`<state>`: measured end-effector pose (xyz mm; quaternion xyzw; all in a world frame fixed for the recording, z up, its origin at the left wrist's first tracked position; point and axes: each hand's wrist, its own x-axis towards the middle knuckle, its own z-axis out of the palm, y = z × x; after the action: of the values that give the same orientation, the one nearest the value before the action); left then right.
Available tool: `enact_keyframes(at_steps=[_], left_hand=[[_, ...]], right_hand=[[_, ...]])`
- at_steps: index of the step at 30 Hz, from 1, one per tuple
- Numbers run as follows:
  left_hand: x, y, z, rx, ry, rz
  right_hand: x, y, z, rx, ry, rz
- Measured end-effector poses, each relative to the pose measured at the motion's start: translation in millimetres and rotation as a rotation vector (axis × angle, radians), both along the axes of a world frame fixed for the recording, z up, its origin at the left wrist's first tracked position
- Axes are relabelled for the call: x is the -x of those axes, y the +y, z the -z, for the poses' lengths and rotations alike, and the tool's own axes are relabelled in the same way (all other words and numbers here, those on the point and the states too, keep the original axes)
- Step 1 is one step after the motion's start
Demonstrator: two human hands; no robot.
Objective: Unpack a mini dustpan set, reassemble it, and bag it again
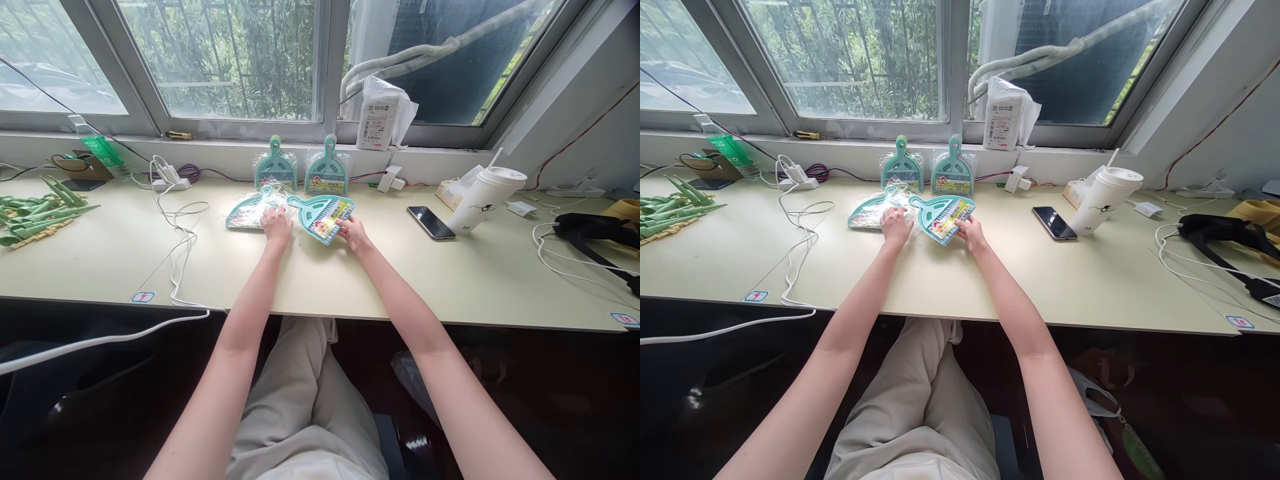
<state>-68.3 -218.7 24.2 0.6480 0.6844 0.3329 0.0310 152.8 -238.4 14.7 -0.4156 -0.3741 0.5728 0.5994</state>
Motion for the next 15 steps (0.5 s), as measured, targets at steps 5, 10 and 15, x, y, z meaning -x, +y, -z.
enact_keyframes(at_steps=[5, 10, 15], left_hand=[[2.2, 1.6, 1.3, 0.090, -0.024, 0.031], [9.0, 7.8, -1.1, 0.087, -0.168, -0.066], [17.0, 11.7, -1.1, 0.030, -0.302, -0.119]], right_hand=[[-2.9, 2.5, 1.9, 0.008, -0.007, -0.011], [-6.0, 2.5, -0.9, 0.021, -0.014, -0.083], [-10.5, -0.3, -7.4, -0.001, -0.018, -0.150]])
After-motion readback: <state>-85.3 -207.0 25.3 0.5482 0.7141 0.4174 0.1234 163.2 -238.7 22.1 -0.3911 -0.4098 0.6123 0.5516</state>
